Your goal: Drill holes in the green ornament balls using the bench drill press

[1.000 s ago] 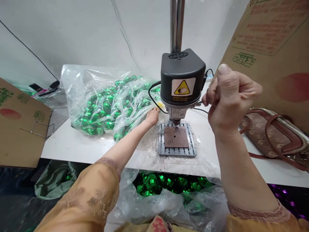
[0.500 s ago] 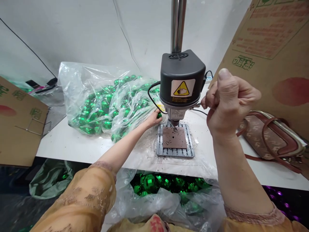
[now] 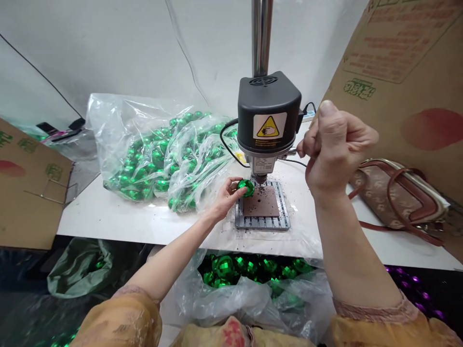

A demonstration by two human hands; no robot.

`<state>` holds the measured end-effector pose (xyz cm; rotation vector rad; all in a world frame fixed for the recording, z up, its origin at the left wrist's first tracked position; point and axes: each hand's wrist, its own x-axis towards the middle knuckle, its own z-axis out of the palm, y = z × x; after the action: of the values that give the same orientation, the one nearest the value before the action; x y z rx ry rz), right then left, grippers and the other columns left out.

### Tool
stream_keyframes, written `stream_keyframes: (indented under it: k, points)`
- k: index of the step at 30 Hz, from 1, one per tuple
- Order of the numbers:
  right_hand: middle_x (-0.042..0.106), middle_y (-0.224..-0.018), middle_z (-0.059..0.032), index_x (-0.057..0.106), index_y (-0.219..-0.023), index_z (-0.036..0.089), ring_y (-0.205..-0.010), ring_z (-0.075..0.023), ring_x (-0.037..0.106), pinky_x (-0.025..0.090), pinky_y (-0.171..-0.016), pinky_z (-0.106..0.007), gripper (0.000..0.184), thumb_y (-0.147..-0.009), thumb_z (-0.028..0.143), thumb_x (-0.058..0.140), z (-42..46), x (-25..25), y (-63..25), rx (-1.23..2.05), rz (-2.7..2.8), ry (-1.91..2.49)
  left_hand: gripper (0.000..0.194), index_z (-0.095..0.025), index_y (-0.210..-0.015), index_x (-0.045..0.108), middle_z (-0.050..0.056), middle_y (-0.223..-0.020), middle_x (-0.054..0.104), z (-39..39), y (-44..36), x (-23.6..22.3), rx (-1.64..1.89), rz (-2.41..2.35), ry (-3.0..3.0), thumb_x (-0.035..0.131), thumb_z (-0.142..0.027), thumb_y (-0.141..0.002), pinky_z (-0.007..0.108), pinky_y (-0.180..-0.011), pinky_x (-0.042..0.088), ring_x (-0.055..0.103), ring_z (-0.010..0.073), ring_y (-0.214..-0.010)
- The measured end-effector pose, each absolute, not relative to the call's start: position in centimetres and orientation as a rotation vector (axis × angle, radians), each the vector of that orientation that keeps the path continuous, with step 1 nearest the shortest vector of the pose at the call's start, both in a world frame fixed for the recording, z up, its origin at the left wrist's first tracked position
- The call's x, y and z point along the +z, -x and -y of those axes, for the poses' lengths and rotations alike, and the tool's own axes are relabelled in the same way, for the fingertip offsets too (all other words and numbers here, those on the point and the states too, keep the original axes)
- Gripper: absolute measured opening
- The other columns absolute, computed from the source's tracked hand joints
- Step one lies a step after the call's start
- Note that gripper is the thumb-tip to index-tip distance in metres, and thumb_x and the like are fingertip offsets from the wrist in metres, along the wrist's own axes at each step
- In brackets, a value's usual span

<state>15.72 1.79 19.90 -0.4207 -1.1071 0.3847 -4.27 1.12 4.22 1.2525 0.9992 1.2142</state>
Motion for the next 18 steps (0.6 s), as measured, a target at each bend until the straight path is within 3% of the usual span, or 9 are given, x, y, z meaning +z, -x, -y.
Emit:
stream_keyframes:
  k: [18]
  points:
    - [0.032, -0.044, 0.0046, 0.035, -0.05, 0.02, -0.04, -0.0053, 0.029, 0.025, -0.045, -0.028, 0.053, -0.091, 0.042, 0.061, -1.5, 19.5, -15.8, 0.35, 1.123, 0.497, 0.056, -0.023, -0.121, 0.061, 0.01, -0.127, 0.061, -1.5, 1.6, 0.4, 1.17, -1.134, -1.843, 0.083, -0.045, -0.075, 0.047, -0.11, 0.04, 0.053, 0.0311, -0.129]
